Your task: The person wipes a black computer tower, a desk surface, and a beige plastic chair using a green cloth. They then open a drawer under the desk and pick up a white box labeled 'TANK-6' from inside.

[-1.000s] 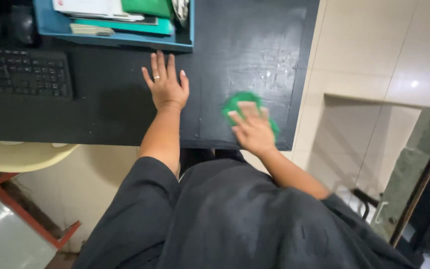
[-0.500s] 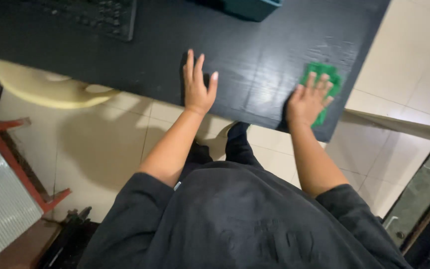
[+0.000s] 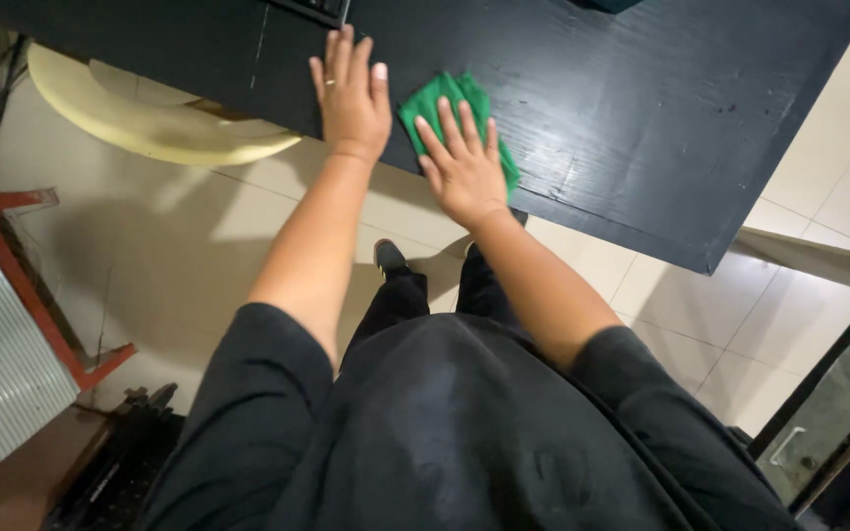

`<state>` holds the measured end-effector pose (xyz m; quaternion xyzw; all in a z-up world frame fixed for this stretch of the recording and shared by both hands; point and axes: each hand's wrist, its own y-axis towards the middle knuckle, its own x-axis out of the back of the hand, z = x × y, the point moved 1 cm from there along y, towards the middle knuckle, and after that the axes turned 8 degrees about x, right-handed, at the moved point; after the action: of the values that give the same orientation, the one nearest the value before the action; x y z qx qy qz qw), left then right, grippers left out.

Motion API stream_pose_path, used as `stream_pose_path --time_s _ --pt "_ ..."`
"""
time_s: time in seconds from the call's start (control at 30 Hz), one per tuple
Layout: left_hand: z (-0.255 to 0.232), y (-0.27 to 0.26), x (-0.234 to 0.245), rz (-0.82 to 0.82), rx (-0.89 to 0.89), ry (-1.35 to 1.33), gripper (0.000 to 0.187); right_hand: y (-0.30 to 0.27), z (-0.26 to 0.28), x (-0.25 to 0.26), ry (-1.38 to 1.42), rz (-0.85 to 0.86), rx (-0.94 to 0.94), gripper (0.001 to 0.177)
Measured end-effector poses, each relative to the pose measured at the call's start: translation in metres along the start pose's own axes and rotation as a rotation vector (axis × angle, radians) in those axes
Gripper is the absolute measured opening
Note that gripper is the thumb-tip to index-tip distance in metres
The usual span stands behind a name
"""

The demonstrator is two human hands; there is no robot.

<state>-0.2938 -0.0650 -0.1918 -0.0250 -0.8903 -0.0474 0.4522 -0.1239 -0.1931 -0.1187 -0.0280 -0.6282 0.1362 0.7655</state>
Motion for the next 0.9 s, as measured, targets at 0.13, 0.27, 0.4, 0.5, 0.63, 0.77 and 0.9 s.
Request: stream_pose_path --time_s 0.13,0.27,0.4,0.5,0.63,0.77,0.9 --pt "-0.020 -0.001 0.001 0.008 -0.011 0.080 0.048 -0.037 -0.047 0.003 0.067 -0.055 -0.131 0.056" --pt "-0.019 -0.001 -0.001 -0.014 -0.029 0.190 0.048 -0.060 -0.097 0.004 0.054 -0.127 -0.366 0.057" --pt "-0.022 -0.001 0.002 0.009 -0.011 0.205 0.046 -0.045 -0.120 -0.001 0.029 -0.189 -0.444 0.055" --pt "-0.023 -0.001 0.003 0.000 -0.007 0.218 0.047 -0.008 -0.133 -0.001 0.040 -0.226 -0.513 0.056" --pt "-0.027 0.001 0.008 0.030 0.012 0.215 0.046 0.061 -0.119 0.010 0.028 -0.234 -0.434 0.057" --pt "-0.026 0.000 0.003 0.018 0.011 0.219 0.045 0.126 -0.061 0.023 0.010 -0.162 -0.133 0.059" --pt "-0.026 0.001 0.003 0.017 0.003 0.216 0.045 0.156 -0.024 0.032 0.071 -0.094 -0.091 0.059"
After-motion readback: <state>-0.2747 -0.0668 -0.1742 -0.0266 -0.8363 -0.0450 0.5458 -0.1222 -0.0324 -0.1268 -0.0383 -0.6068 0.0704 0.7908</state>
